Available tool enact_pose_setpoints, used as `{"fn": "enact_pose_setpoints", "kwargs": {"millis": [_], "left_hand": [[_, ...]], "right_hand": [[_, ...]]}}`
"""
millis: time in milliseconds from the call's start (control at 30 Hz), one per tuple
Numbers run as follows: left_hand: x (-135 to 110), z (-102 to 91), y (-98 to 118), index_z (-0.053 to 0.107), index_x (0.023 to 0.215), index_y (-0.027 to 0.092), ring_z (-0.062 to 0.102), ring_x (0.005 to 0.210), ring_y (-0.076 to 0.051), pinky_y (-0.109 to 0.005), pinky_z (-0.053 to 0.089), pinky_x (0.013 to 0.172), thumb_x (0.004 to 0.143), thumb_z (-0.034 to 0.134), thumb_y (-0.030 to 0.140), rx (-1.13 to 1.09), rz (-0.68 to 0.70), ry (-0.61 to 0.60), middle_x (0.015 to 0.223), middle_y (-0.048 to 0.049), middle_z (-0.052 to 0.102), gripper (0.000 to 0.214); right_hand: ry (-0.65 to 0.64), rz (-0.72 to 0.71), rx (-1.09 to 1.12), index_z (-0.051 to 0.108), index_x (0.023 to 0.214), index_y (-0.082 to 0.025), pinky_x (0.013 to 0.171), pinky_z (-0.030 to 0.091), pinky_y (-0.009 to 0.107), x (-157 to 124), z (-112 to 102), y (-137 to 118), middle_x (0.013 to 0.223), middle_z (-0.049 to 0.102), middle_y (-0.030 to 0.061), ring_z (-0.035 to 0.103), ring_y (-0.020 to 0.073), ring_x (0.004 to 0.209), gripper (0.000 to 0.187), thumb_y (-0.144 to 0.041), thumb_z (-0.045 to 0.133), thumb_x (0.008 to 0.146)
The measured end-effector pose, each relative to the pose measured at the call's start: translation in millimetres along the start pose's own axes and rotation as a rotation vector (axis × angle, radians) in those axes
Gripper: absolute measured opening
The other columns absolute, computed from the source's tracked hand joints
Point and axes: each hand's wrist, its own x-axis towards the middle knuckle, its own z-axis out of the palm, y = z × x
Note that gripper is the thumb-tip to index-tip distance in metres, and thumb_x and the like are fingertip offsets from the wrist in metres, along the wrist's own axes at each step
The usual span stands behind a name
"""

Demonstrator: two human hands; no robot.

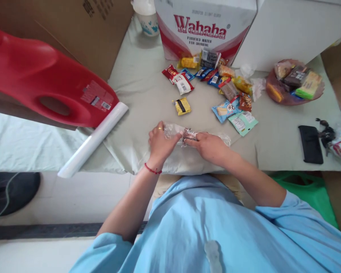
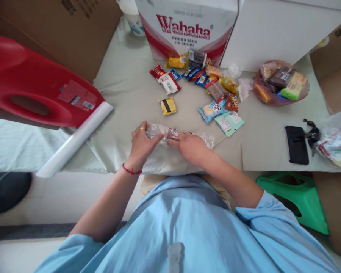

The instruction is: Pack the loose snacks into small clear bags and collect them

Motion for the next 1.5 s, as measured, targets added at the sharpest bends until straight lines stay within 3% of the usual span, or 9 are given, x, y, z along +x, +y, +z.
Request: {"fn": "enact_pose_setpoints", "kwargs": {"millis": [167,333,500,667,867,1033,1133,1300,1500], "left_hand": [[-13,3.6,17,0.071,0.110,0.019,0.070,0.089,-0.022,-0.036,0.056,0.086,0.081,0.071,0.032,-0.253,-0.174,-0.013,0.095,-0.0041,0.076,0.032],[-31,3.3,44,0.067,0.090,0.022,0.067,0.087,-0.018,-0.030,0.056,0.080,0.084,0.065,0.024,-0.302,-0.064,0.107,0.093,-0.0020,0.072,0.007],[-51,18.9,67,0.070,0.114,0.022,0.069,0.106,-0.022,-0.035,0.059,0.090,0.087,0.055,0.015,-0.237,0.239,-0.024,0.114,-0.0086,0.071,0.031],[-64,36.1,64,0.065,0.138,0.017,0.060,0.136,-0.031,-0.047,0.053,0.110,0.091,0.055,0.017,0.081,0.468,-0.089,0.140,-0.0164,0.067,0.048],[-71,46.4,57,0.062,0.147,0.018,0.057,0.144,-0.032,-0.046,0.051,0.110,0.096,0.054,0.016,0.268,0.541,-0.047,0.144,-0.0184,0.067,0.051],[-68,48.9,53,0.064,0.144,0.015,0.060,0.140,-0.032,-0.045,0.051,0.107,0.098,0.054,0.017,0.304,0.600,0.011,0.140,-0.0197,0.070,0.047],[-68,47.9,52,0.065,0.144,0.013,0.061,0.138,-0.032,-0.043,0.050,0.103,0.099,0.055,0.017,0.330,0.631,0.034,0.139,-0.0199,0.072,0.046],[-77,49.4,52,0.065,0.148,0.021,0.061,0.138,-0.033,-0.049,0.041,0.108,0.102,0.056,0.016,0.374,0.591,0.055,0.143,-0.0144,0.073,0.047],[-84,56.1,54,0.074,0.130,0.014,0.066,0.129,-0.032,-0.048,0.046,0.103,0.102,0.050,0.010,0.389,0.612,0.030,0.144,-0.0200,0.072,0.037]], "right_hand": [[-0.019,0.048,0.136,0.061,0.152,-0.021,0.089,0.049,0.032,3,-7,3,0.118,0.077,0.0133,0.070,0.0264,0.108,0.055,-0.006,0.049,0.101],[-0.017,0.046,0.218,0.069,0.133,-0.015,0.091,0.048,0.032,8,-9,1,0.117,0.077,0.0148,0.069,0.0260,0.108,0.037,-0.008,0.049,0.103],[0.097,-0.024,0.393,0.071,0.122,-0.011,0.095,0.051,0.035,2,2,14,0.120,0.075,0.0186,0.068,0.0267,0.109,0.030,-0.008,0.056,0.096],[0.153,-0.191,0.743,0.076,0.115,-0.021,0.088,0.054,0.034,-23,9,36,0.107,0.077,0.0077,0.071,0.0231,0.098,0.023,-0.026,0.058,0.102],[0.511,0.437,0.487,0.074,0.127,-0.019,0.091,0.054,0.044,-48,41,42,0.103,0.069,0.0115,0.064,0.0286,0.095,0.040,-0.046,0.065,0.100],[0.505,0.437,0.299,0.074,0.107,-0.020,0.111,0.047,0.058,-67,65,26,0.134,0.063,0.0200,0.054,0.0391,0.127,0.026,-0.042,0.071,0.093],[0.521,0.377,0.447,0.068,0.097,-0.022,0.105,0.053,0.050,-78,55,18,0.127,0.067,0.0164,0.062,0.0327,0.119,0.013,-0.035,0.063,0.097],[0.438,0.362,0.808,0.066,0.099,-0.025,0.065,0.051,0.030,-68,19,15,0.073,0.065,-0.0014,0.062,0.0177,0.064,0.014,-0.038,0.063,0.100],[0.476,0.282,0.469,0.071,0.105,-0.021,0.086,0.052,0.035,4,-3,11,0.101,0.074,0.0079,0.068,0.0242,0.095,0.015,-0.020,0.058,0.098]]}}
